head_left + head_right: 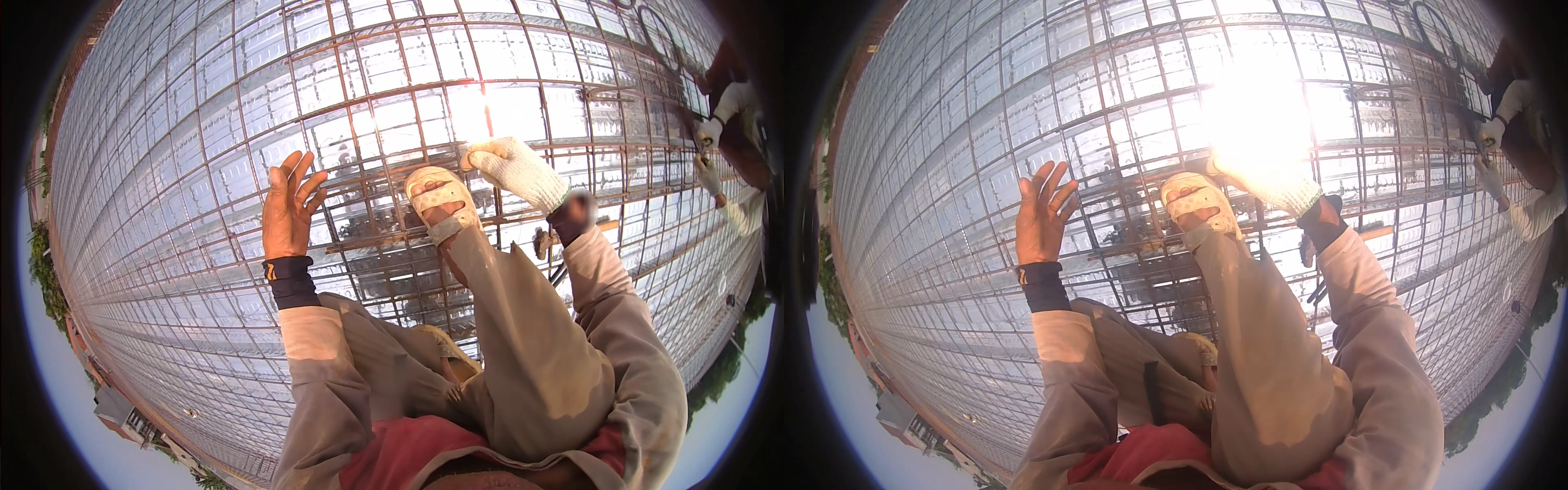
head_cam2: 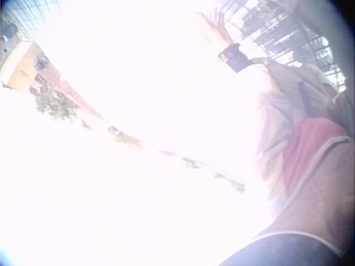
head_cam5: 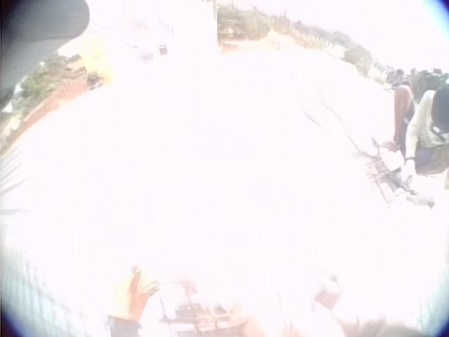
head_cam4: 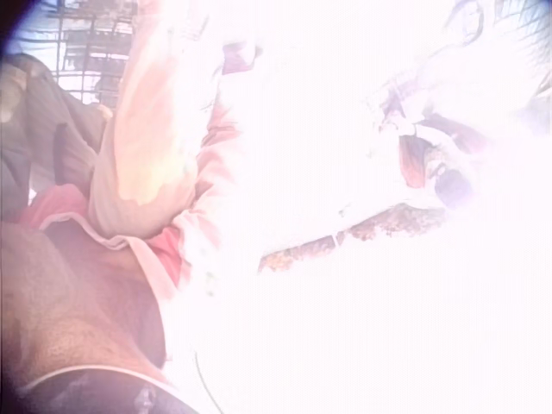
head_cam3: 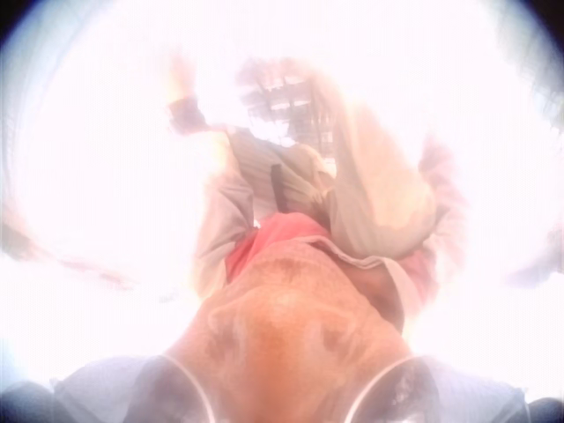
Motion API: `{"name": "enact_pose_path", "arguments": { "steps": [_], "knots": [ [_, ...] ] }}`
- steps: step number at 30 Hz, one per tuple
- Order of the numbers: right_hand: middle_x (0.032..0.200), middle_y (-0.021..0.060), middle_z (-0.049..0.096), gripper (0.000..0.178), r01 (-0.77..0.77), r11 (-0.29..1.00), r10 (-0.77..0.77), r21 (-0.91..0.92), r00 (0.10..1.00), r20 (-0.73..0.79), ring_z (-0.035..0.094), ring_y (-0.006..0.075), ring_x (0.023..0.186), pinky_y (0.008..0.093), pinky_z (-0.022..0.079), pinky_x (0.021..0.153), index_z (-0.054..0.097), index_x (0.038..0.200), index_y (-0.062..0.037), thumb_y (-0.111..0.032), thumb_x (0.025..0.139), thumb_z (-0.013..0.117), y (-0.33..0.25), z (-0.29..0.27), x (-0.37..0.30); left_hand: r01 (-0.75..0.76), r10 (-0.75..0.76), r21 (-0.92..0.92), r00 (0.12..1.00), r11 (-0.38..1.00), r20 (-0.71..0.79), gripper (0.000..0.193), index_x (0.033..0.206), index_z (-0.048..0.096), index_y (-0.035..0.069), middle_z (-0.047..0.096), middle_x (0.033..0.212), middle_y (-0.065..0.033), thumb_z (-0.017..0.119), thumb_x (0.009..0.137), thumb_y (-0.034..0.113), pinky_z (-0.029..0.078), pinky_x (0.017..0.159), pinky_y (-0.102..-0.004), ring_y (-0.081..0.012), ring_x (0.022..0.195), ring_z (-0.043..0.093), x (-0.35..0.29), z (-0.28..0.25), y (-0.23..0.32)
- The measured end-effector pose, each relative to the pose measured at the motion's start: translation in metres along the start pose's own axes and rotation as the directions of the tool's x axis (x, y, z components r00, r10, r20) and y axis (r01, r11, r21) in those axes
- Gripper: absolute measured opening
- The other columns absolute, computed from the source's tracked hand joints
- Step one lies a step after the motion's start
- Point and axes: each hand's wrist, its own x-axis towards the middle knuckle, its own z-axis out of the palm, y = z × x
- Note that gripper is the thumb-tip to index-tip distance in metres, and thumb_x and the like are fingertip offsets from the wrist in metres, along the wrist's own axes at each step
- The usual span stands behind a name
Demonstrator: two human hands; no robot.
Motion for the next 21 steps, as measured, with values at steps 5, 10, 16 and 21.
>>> {"name": "enact_pose_path", "arguments": {
  "steps": [5,10,16,21],
  "knots": [
    [0.066,-0.0056,0.05,0.035,-0.006,1.0,0.005,0.006,1.0,0.023,0.041,0.005,0.06,0.0259,0.033,0.054,0.076,0.108,-0.0037,-0.032,0.11,0.055,-0.013,0.008,0.02,0.004,-0.012,0.412,1.0,0.911,0.018,0.071,0.152,0.057,0.003,0.073,0.109,-0.0032,0.074,0.1,0.049,0.049,0.072,-0.0257,-0.0077,0.084,0.061,0.005,-0.02,-0.008],
    [0.065,-0.0055,0.049,0.035,-0.025,0.999,0.023,0.027,0.997,0.074,0.041,0.0052,0.058,0.025,0.033,0.053,0.076,0.108,-0.0036,-0.031,0.11,0.055,-0.026,0.006,0.029,0.048,-0.056,0.236,0.998,0.971,0.024,0.036,0.112,0.073,0.008,0.069,0.098,-0.002,0.072,0.104,0.043,0.057,0.086,-0.0343,-0.013,0.093,0.065,-0.004,-0.043,-0.009],
    [0.063,-0.0063,0.051,0.035,0.006,0.994,-0.03,0.11,0.974,0.223,0.041,0.0044,0.056,0.0246,0.032,0.05,0.076,0.113,-0.0031,-0.034,0.111,0.06,-0.038,0.007,0.032,-0.026,0.069,-0.651,0.997,0.759,0.041,0.031,0.093,0.061,0.008,0.063,0.145,-0.0176,0.055,0.113,0.031,0.05,0.116,-0.0629,-0.0405,0.141,0.056,0.003,-0.052,-0.009],
    [0.089,0.0018,0.07,0.035,0.011,0.999,-0.021,0.046,0.975,0.221,0.059,0.0097,0.077,0.0284,0.05,0.068,0.075,0.123,-0.0032,-0.034,0.108,0.066,-0.004,0.017,0.02,-0.089,0.271,-0.824,0.959,0.559,0.08,0.025,0.104,0.066,0.009,0.06,0.152,-0.016,0.054,0.112,0.028,0.038,0.125,-0.0659,-0.0394,0.148,0.049,0.009,-0.049,-0.009]
  ]
}}
